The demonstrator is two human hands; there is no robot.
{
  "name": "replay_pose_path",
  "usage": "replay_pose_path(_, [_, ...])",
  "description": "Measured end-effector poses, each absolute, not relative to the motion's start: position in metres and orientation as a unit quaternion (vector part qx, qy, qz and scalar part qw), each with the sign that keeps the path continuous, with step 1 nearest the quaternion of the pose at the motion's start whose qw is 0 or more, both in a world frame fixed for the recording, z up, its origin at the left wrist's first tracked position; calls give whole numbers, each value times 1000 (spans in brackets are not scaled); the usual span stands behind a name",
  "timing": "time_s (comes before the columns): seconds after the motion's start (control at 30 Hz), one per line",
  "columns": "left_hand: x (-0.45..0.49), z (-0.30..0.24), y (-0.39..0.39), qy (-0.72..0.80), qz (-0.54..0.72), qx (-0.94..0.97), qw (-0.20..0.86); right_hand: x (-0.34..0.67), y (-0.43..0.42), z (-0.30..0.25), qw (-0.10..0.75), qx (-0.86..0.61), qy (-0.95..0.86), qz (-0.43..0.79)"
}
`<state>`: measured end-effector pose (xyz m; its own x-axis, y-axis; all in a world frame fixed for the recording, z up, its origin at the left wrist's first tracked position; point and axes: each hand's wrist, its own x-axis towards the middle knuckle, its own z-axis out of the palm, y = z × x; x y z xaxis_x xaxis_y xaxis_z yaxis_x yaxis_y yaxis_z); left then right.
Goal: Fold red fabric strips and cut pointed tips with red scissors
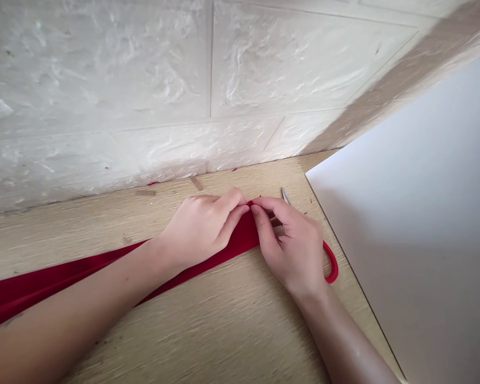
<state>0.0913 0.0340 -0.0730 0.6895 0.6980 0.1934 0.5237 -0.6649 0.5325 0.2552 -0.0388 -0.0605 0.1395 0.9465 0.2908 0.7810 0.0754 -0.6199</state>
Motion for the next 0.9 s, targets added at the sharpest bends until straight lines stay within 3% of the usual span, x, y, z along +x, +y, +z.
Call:
replay_pose_path(0.33, [93,-75,31,375,155,901,155,254,-37,-64,288,-671,-680,67])
replay_pose_path(0.53, [95,-71,31,383,110,907,133,256,-38,-59,195,-720,-665,32])
replay_pose_path(0.67, [95,-70,32,383,91,910,130,274,-62,-38,206,-787,-581,2])
replay_pose_path(0.9, [94,-68,32,380,69,911,144,296,-114,-31,64,-870,-470,135])
